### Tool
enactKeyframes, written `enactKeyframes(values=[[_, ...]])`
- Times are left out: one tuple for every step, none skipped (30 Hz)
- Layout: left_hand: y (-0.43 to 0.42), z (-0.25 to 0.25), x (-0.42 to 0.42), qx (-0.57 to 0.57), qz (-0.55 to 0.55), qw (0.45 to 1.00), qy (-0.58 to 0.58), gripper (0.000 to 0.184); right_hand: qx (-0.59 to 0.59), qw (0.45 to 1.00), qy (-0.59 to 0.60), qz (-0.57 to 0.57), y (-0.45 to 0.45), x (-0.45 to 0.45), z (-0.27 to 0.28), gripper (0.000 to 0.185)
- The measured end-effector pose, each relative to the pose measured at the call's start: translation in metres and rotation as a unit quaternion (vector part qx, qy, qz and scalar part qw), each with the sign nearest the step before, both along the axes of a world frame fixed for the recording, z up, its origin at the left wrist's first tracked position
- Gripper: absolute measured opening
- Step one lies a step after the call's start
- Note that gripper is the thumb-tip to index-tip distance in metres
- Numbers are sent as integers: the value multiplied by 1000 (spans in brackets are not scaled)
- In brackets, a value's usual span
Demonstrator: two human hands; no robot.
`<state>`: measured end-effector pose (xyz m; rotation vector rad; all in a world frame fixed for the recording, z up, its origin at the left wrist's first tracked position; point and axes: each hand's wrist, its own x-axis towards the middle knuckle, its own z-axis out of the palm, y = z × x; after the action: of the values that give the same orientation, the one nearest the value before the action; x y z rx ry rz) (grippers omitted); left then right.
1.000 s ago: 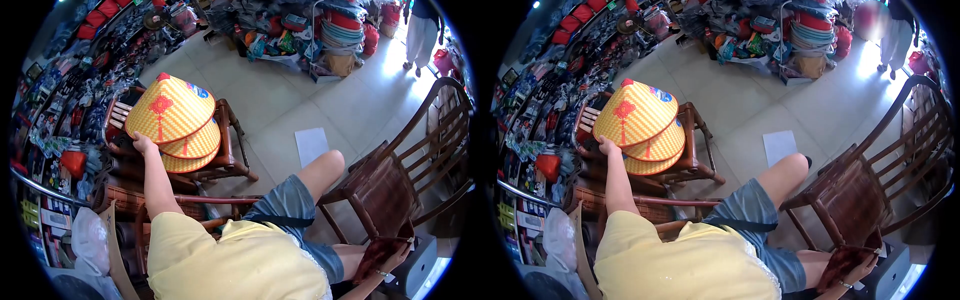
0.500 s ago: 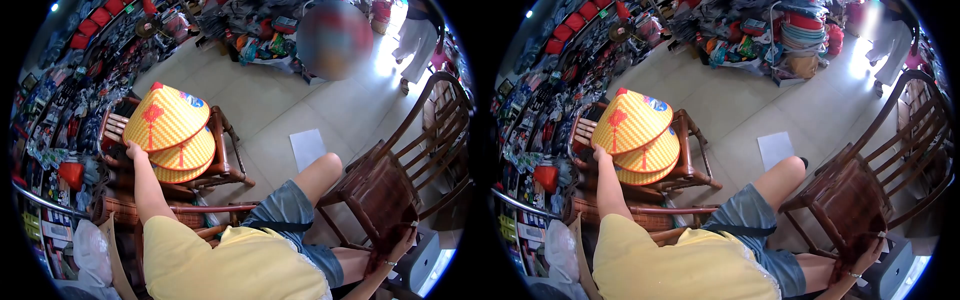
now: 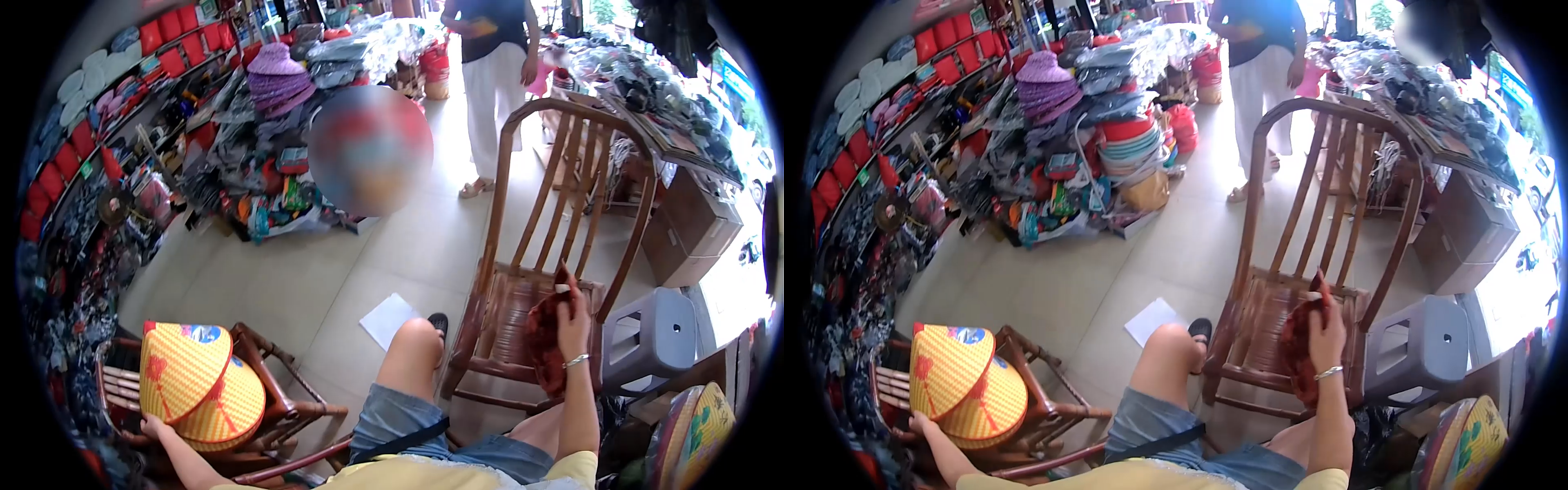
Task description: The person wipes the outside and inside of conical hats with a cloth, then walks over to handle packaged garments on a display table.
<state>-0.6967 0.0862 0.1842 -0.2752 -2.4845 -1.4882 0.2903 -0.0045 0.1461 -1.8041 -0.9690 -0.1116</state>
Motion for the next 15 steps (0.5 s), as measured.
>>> enactKeyframes(values=[[3, 2, 4, -3, -2, 1000, -5, 48, -39, 999, -20, 15, 2, -3, -7, 47], [5, 4, 6, -8, -3, 1000, -9, 49, -80, 996, -39, 31, 1, -5, -17, 55], [8, 5, 7, -3, -6, 1000, -11, 49, -150, 987, -48, 42, -2, -8, -30, 62], [9, 6, 10, -39, -2, 999, 6, 50, -218, 971, -83, 56, -4, -1, -69, 65], [8, 7, 12, -75, 4, 997, 23, 51, -273, 954, -109, 60, -13, -4, -89, 67], [7, 10, 15, -72, 4, 997, 23, 51, -329, 933, -134, 64, -19, -7, -100, 68], [8, 18, 27, -76, 31, 996, 44, 52, -327, 933, -134, 65, -22, -8, -106, 68], [8, 36, 54, -81, 59, 993, 66, 53, -316, 936, -145, 56, -26, -10, -106, 69], [11, 62, 95, -91, 56, 988, 108, 51, -307, 937, -157, 48, -31, -12, -105, 70], [15, 80, 124, -101, 53, 982, 149, 49, -307, 937, -156, 49, -35, -14, -102, 70], [26, 73, 110, -50, 4, 968, 247, 46, -304, 936, -172, 30, -36, -18, -97, 70], [46, 66, 104, 5, -45, 939, 342, 43, -299, 936, -187, 8, -36, -22, -92, 70], [64, 69, 140, 65, -129, 916, 373, 42, -279, 935, -214, 42, -36, -25, -92, 73], [85, 68, 183, 123, -210, 883, 401, 41, -283, 931, -217, 77, -39, -34, -94, 75], [108, 58, 220, 127, -254, 862, 421, 41, -307, 920, -216, 114, -42, -51, -82, 76]])
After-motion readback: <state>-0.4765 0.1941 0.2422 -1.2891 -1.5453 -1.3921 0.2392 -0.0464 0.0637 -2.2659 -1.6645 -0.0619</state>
